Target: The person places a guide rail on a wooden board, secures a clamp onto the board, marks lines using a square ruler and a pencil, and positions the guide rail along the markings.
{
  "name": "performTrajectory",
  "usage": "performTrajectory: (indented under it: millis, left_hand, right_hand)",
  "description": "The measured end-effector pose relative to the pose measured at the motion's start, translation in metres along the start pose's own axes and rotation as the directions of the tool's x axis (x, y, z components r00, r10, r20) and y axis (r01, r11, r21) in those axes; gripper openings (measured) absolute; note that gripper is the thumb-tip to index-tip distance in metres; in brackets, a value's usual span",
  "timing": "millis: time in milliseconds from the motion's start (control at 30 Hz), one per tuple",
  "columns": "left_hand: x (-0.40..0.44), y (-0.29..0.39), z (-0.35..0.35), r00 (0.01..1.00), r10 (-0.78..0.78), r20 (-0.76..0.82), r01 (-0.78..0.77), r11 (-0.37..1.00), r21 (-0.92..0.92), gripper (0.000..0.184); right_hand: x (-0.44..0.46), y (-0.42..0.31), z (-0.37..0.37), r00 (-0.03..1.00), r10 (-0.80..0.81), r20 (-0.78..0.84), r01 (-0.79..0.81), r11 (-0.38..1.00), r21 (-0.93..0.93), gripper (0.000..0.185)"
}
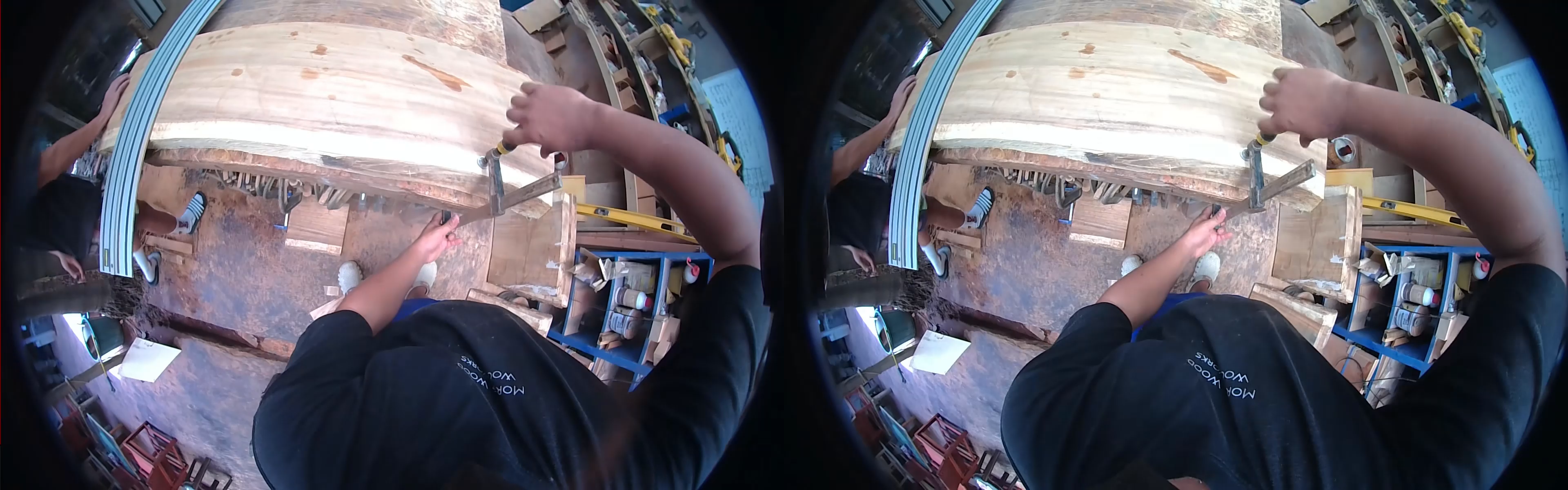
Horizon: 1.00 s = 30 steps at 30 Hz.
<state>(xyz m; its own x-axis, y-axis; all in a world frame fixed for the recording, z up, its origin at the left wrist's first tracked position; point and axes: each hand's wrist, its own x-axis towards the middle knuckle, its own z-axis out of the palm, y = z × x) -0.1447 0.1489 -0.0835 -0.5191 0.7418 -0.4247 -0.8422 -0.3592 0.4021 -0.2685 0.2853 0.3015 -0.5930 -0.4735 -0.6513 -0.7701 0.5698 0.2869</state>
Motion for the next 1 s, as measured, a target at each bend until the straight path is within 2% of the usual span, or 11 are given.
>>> performTrajectory:
  millis: [33, 100, 200, 367, 467, 533, 633, 800, 867, 900, 1000]
  left_hand:
    - [0.001, -0.002, -0.001, 1.0, 0.002, 0.001, -0.002, 1.0, 0.002, 0.037]
    - [0.0, -0.004, -0.005, 1.0, -0.002, 0.019, 0.002, 1.0, 0.003, 0.037]
    - [0.0, -0.001, 0.004, 1.0, 0.01, -0.006, -0.011, 1.0, -0.013, 0.037]
    - [-0.001, -0.002, -0.003, 0.998, 0.01, 0.069, -0.01, 1.0, -0.001, 0.049]
    - [0.0, -0.003, 0.004, 1.0, 0.007, -0.019, -0.006, 0.999, 0.033, 0.035]
    - [0.002, -0.002, 0.003, 1.0, -0.007, -0.021, 0.008, 1.0, 0.008, 0.036]
    - [0.007, -0.001, -0.004, 1.0, -0.005, 0.008, 0.004, 1.0, 0.015, 0.038]
    - [0.012, -0.003, -0.009, 0.999, -0.005, 0.032, 0.005, 1.0, -0.004, 0.047]
    - [0.011, -0.005, -0.009, 1.0, -0.002, 0.018, 0.002, 1.0, -0.023, 0.048]
    - [0.012, -0.005, -0.01, 1.0, 0.001, 0.008, -0.001, 1.0, -0.006, 0.048]
    - [0.009, -0.002, -0.001, 1.0, 0.003, -0.022, -0.003, 1.0, 0.01, 0.043]
  right_hand:
    - [0.0, 0.001, 0.005, 0.959, -0.285, -0.013, 0.27, 0.922, -0.276, 0.055]
    - [0.001, 0.001, 0.016, 0.976, -0.191, -0.105, 0.165, 0.962, -0.217, 0.048]
    - [0.019, -0.001, 0.003, 0.89, 0.376, 0.257, -0.454, 0.779, 0.433, 0.05]
    - [0.022, -0.002, 0.01, 0.836, 0.452, 0.312, -0.549, 0.681, 0.484, 0.056]
    - [0.002, -0.003, 0.007, 0.925, 0.361, 0.118, -0.375, 0.815, 0.442, 0.045]
    - [-0.007, 0.004, 0.008, 0.993, -0.03, -0.113, 0.038, 0.997, 0.07, 0.041]
    - [-0.012, 0.008, 0.013, 0.95, -0.234, -0.206, 0.204, 0.966, -0.158, 0.042]
    - [-0.007, -0.008, 0.007, 0.956, 0.293, -0.026, -0.261, 0.886, 0.384, 0.042]
    - [-0.005, -0.009, -0.005, 0.74, 0.458, 0.492, -0.667, 0.407, 0.624, 0.045]
    - [-0.005, -0.011, 0.002, 0.743, 0.45, 0.496, -0.665, 0.408, 0.626, 0.045]
    - [-0.021, -0.012, 0.019, 0.956, 0.285, -0.073, -0.228, 0.875, 0.427, 0.037]
